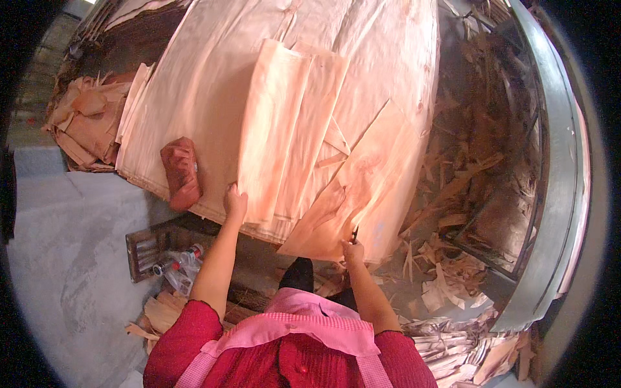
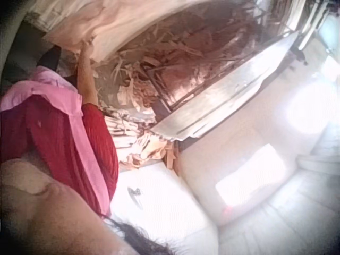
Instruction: The person measures wood veneer sheets using a ruler and cuts them into specific sizes and shapes using a utility knife.
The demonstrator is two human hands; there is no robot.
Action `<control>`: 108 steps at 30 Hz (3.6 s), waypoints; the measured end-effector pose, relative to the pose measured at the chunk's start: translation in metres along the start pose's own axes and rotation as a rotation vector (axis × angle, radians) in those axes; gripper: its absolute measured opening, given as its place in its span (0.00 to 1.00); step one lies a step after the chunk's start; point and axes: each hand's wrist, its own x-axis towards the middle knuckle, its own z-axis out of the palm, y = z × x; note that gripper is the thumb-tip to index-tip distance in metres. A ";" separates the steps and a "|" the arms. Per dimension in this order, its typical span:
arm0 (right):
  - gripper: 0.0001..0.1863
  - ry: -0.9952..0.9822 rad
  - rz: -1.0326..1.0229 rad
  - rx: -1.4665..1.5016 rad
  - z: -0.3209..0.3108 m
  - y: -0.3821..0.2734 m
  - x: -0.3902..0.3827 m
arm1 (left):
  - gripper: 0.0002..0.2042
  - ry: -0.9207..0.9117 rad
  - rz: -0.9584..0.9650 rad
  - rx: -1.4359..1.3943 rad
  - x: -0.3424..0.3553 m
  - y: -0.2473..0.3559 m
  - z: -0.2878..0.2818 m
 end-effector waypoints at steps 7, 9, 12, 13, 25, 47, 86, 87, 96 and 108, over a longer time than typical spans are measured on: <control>0.06 -0.292 -0.113 0.008 -0.014 -0.033 -0.114 | 0.17 -0.331 0.374 0.124 -0.145 0.065 -0.079; 0.06 -0.416 -0.144 0.053 -0.021 -0.039 -0.151 | 0.19 -0.368 0.498 0.115 -0.207 0.081 -0.084; 0.07 -0.628 -0.216 -0.009 -0.042 -0.060 -0.207 | 0.23 -0.423 0.422 -0.318 -0.289 0.127 -0.095; 0.07 -0.672 -0.221 -0.057 -0.051 -0.065 -0.220 | 0.27 -0.330 0.483 -0.312 -0.315 0.135 -0.090; 0.17 -1.286 -0.848 -1.005 -0.152 0.000 -0.333 | 0.19 0.447 -0.240 -0.212 -0.563 0.041 -0.147; 0.15 -0.695 -0.734 -1.447 -0.282 0.134 -0.229 | 0.23 0.583 -1.277 0.746 -1.216 -0.015 -0.066; 0.21 -0.808 -0.988 -2.322 0.216 0.093 -0.259 | 0.19 2.061 -2.133 -1.528 -0.774 -0.333 0.059; 0.22 -0.678 -0.952 -2.361 0.242 0.107 -0.260 | 0.19 2.123 -2.080 -1.567 -0.769 -0.335 0.052; 0.20 -0.829 -0.724 -2.359 0.341 0.201 -0.361 | 0.20 2.515 -1.320 -1.823 -0.729 -0.355 -0.006; 0.28 -0.841 -0.569 -2.404 0.377 0.222 -0.393 | 0.21 2.088 -0.149 -2.412 -0.571 -0.389 -0.159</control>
